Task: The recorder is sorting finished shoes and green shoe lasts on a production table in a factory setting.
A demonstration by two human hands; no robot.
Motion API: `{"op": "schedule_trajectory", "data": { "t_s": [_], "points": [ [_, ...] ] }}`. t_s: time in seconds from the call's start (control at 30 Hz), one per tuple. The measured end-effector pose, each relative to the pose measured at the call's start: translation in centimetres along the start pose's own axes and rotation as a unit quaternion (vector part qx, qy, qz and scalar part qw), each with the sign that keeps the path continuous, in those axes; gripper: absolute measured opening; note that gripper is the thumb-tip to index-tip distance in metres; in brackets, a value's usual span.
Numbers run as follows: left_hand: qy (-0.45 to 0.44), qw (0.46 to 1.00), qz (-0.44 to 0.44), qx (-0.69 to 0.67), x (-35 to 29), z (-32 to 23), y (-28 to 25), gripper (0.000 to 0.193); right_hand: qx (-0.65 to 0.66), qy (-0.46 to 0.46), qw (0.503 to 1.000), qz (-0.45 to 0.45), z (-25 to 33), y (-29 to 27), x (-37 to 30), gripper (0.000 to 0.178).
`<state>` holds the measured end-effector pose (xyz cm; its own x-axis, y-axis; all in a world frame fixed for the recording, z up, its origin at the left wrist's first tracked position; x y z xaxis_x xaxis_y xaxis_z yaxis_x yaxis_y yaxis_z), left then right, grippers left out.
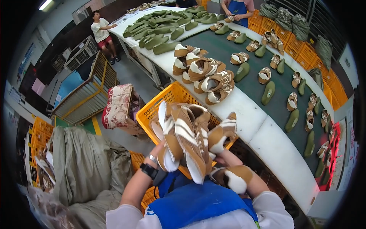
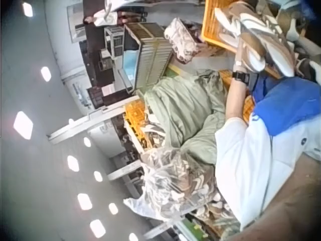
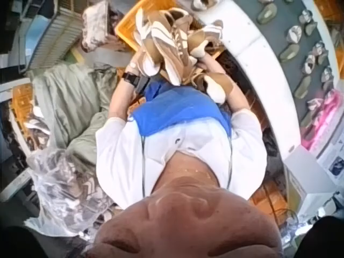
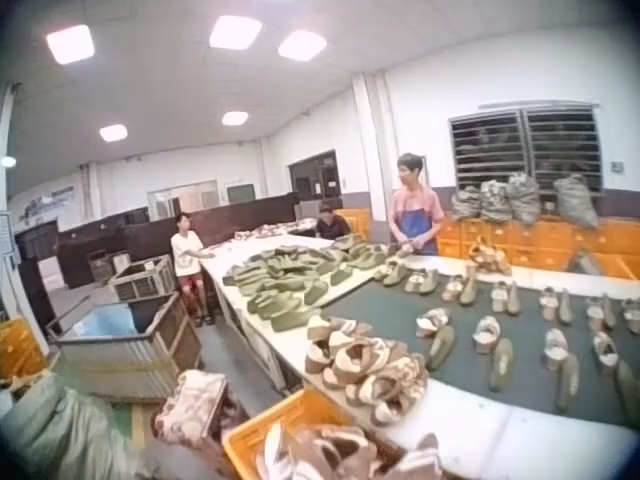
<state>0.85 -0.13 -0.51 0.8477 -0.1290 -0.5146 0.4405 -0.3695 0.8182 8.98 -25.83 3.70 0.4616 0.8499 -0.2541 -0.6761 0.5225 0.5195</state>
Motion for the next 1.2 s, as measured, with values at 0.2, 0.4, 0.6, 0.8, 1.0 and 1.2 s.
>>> {"op": "schedule_trajectory", "data": {
  "t_s": [0.2, 0.4, 0.6, 0.8, 1.0, 1.2],
  "points": [
    [0.017, 0.968, -0.071, 0.239, 12.8, -14.7, -5.5, 0.067, 0.033, 0.184, 0.95, -0.251, -6.8, -9.5, 16.3, 0.054],
    [0.053, 0.853, -0.176, 0.489, 22.9, -19.1, -12.4, 0.078, -0.235, 0.103, 0.845, -0.47, -19.4, -13.8, 18.0, 0.059],
    [0.11, 0.596, 0.026, 0.795, 20.1, -20.8, -20.8, 0.057, -0.461, 0.34, 0.805, -0.152, -19.6, -0.8, 16.1, 0.076],
    [0.074, 0.6, 0.011, 0.796, 18.2, -23.2, -18.3, 0.049, -0.531, 0.321, 0.738, -0.265, -17.9, 0.9, 18.8, 0.061],
    [0.191, 0.545, 0.179, 0.797, 12.9, -26.4, -6.4, 0.075, -0.551, 0.217, 0.781, -0.198, -3.3, 2.5, 17.0, 0.038],
    [0.273, 0.332, 0.394, 0.812, 11.2, -26.3, 4.7, 0.074, -0.378, 0.108, 0.914, -0.1, 3.6, 1.3, 18.7, 0.031]
  ]
}}
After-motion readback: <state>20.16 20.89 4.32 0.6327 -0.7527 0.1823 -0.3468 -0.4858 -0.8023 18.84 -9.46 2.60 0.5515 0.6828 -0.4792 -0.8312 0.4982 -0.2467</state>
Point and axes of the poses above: each hand's wrist, its own x-axis towards the middle knuckle, its own y-axis out of the palm, z = x × y, the point moved 1 cm from there along x, towards the middle knuckle, and after that the axes turned 13 degrees about -x, right-handed, at the moved point
